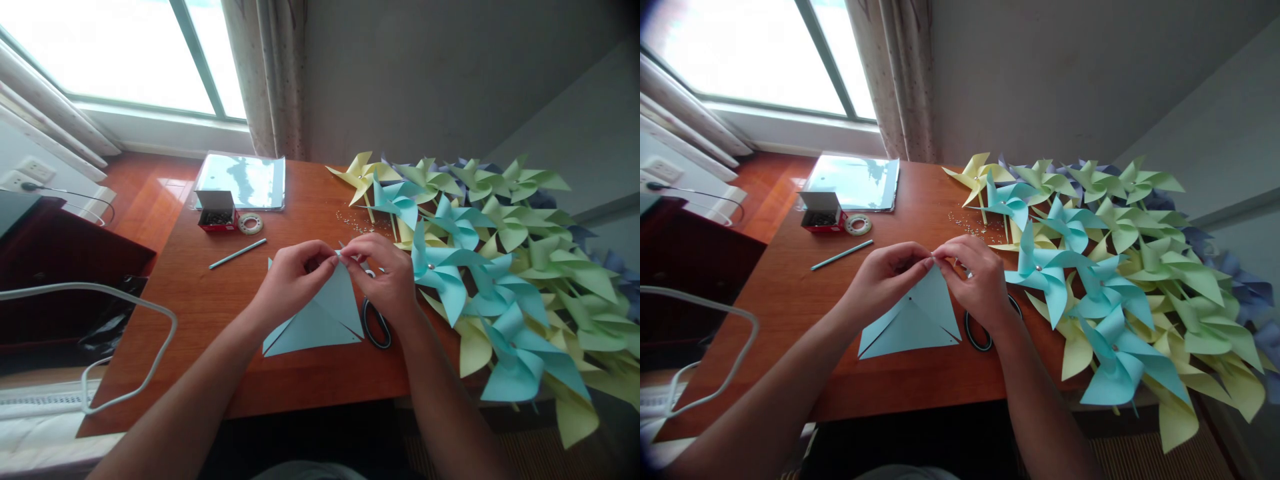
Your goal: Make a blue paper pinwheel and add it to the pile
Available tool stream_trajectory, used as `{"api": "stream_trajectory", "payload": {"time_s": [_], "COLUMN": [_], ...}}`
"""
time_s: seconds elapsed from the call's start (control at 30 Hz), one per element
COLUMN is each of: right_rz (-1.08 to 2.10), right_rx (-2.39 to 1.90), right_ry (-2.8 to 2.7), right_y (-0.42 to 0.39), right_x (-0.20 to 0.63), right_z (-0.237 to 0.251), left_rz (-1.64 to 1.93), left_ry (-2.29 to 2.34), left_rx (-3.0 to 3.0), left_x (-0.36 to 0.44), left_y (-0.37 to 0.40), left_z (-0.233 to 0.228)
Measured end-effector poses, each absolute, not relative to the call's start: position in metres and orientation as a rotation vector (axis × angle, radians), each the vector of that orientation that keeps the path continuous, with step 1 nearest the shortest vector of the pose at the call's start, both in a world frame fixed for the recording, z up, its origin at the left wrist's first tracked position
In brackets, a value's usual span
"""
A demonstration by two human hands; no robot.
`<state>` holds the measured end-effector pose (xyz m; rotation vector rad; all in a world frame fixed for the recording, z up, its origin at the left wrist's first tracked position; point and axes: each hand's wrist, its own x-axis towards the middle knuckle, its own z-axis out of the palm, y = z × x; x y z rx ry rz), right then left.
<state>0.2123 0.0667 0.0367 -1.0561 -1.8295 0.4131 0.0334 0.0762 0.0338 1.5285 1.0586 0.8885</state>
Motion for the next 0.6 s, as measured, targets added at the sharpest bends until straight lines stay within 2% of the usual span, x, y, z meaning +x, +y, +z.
{"api": "stream_trajectory", "payload": {"time_s": [0.6], "right_rz": [0.401], "right_rx": [-1.036], "right_ry": [-1.851], "right_y": [0.063], "right_x": [0.212], "right_z": [0.036], "left_rz": [0.947], "left_ry": [1.003], "left_rx": [1.207], "left_x": [0.033], "left_y": [0.078], "left_z": [0.045]}}
